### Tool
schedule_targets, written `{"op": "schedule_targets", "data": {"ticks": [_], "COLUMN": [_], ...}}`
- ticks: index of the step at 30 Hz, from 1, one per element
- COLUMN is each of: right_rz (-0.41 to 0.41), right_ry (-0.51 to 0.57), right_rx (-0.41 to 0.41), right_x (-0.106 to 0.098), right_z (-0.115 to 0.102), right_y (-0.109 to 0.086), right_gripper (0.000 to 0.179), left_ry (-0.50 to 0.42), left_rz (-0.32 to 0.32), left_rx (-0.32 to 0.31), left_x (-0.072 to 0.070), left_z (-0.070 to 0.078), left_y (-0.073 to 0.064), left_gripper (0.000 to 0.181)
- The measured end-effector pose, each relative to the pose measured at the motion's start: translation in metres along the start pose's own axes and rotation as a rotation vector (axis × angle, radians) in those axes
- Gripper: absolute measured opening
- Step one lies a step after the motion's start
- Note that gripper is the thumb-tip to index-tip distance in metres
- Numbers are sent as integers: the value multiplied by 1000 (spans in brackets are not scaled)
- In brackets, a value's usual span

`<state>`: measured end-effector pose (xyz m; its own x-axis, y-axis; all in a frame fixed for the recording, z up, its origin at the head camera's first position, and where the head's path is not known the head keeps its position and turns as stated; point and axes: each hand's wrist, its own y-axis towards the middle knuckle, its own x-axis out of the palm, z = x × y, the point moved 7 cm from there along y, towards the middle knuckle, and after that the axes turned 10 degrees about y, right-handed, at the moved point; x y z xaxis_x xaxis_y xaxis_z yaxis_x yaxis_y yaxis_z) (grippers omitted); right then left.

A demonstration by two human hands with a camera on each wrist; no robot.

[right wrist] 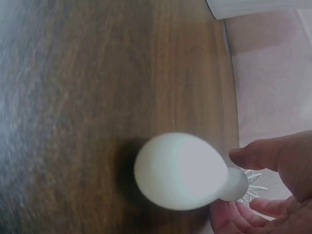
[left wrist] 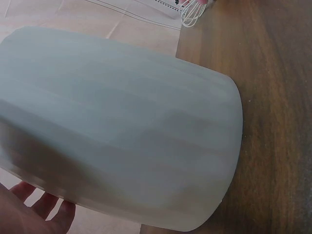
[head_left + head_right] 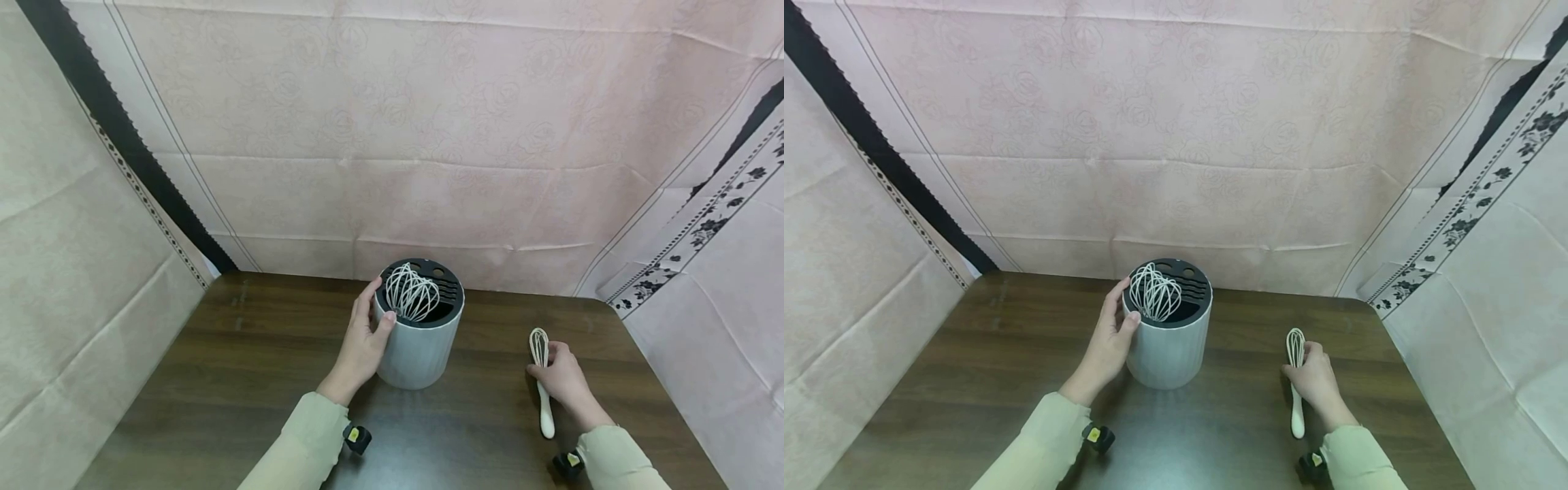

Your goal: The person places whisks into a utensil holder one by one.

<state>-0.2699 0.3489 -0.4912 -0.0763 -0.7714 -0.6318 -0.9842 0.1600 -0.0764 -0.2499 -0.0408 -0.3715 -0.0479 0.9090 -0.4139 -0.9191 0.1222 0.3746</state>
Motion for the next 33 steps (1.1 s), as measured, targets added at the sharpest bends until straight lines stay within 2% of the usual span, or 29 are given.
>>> {"op": "schedule_targets", "data": {"ticks": [6,10,12,13,17,19,20,24,30,33], "right_rz": [-11,-2,8,14,43,51,55,72,113,124], "right_ry": [19,43,63,71,98,115,126,185,276,308], "right_rx": [12,2,-23,-39,-102,-126,-138,-186,-276,-321], "right_x": [0,-2,-3,-4,-7,-7,-7,-12,-24,-28], "right_z": [4,-2,-10,-14,-35,-44,-49,-73,-108,-122], "right_y": [-1,-4,-5,-6,-9,-11,-12,-19,-34,-42], "right_gripper": [68,65,63,63,60,59,59,59,58,56], "left_ry": [1,0,10,9,31,32,37,24,-1,2], "left_rz": [-4,-6,3,1,15,9,13,5,-13,-15], "left_rx": [-5,-9,1,-4,4,-8,-3,-18,-25,-23], "left_x": [0,1,5,5,12,13,15,13,1,4], "left_z": [1,-1,-12,-12,-34,-36,-41,-33,-2,-9], "left_y": [0,0,3,3,7,8,9,7,0,2], "left_gripper": [59,59,59,59,58,58,58,59,59,60]}}
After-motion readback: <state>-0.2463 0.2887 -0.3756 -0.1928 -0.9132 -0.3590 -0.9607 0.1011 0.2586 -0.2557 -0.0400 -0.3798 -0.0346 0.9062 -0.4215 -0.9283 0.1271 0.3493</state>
